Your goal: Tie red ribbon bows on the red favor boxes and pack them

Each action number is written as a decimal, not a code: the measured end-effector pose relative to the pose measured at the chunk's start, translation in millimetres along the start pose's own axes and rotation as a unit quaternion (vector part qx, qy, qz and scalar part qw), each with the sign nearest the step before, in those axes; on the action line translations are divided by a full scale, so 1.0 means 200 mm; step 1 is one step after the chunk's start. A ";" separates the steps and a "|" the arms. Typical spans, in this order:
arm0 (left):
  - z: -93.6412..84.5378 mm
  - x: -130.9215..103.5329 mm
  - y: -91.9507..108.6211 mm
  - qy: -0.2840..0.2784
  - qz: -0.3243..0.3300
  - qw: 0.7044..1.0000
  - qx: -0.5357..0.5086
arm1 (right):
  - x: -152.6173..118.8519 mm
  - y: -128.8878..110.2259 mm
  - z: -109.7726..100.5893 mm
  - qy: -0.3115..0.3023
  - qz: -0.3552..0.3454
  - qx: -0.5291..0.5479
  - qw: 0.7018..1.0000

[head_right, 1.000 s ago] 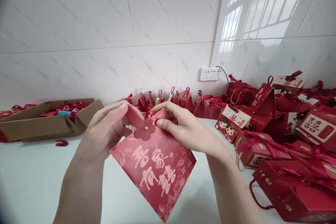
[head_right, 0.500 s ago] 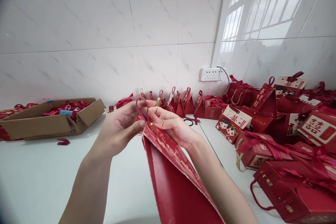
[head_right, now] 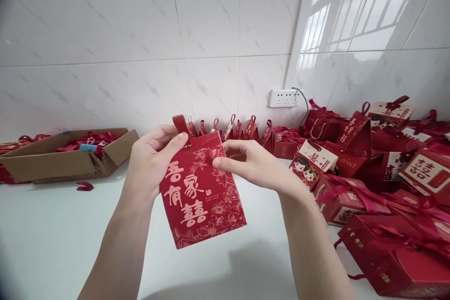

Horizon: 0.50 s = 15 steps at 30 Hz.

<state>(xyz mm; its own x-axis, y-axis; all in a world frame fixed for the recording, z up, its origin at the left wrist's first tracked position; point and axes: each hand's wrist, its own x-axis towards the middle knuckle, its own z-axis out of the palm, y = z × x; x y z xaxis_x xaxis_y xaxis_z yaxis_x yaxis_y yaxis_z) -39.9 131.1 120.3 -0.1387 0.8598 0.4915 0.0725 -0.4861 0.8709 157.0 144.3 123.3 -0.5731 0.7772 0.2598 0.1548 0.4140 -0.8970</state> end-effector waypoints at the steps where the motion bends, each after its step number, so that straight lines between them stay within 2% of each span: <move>1: 0.00 0.01 -0.01 0.015 -0.005 1.000 -0.023 | 0.00 -0.01 0.01 0.011 0.012 -0.016 1.000; 4: -0.02 0.02 -0.01 0.058 -0.008 0.993 -0.100 | 0.02 0.00 0.03 0.073 0.046 0.037 0.996; 6: -0.03 0.02 0.00 0.054 -0.016 0.989 -0.139 | 0.05 0.02 0.03 0.139 0.068 0.118 0.981; 8: -0.03 0.01 0.01 0.016 -0.029 0.987 -0.155 | 0.09 0.05 0.01 0.204 0.088 0.202 0.954; 10: -0.02 0.00 0.03 -0.046 -0.030 0.987 -0.151 | 0.12 0.07 0.00 0.242 0.108 0.275 0.924; 13: 0.00 -0.02 0.04 -0.109 -0.021 0.984 -0.138 | 0.14 0.09 -0.01 0.223 0.112 0.349 0.903; 15: 0.00 -0.03 0.05 -0.110 -0.025 0.984 -0.137 | 0.15 0.10 -0.01 0.189 0.097 0.376 0.902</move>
<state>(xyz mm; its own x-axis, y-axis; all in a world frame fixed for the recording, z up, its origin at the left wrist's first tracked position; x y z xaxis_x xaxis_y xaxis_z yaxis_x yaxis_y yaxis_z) -37.9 121.2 126.7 0.0844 0.8822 0.4632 -0.2013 -0.4401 0.8751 143.8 176.1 113.7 -0.2556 0.9656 0.0487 -0.4481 -0.0736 -0.8909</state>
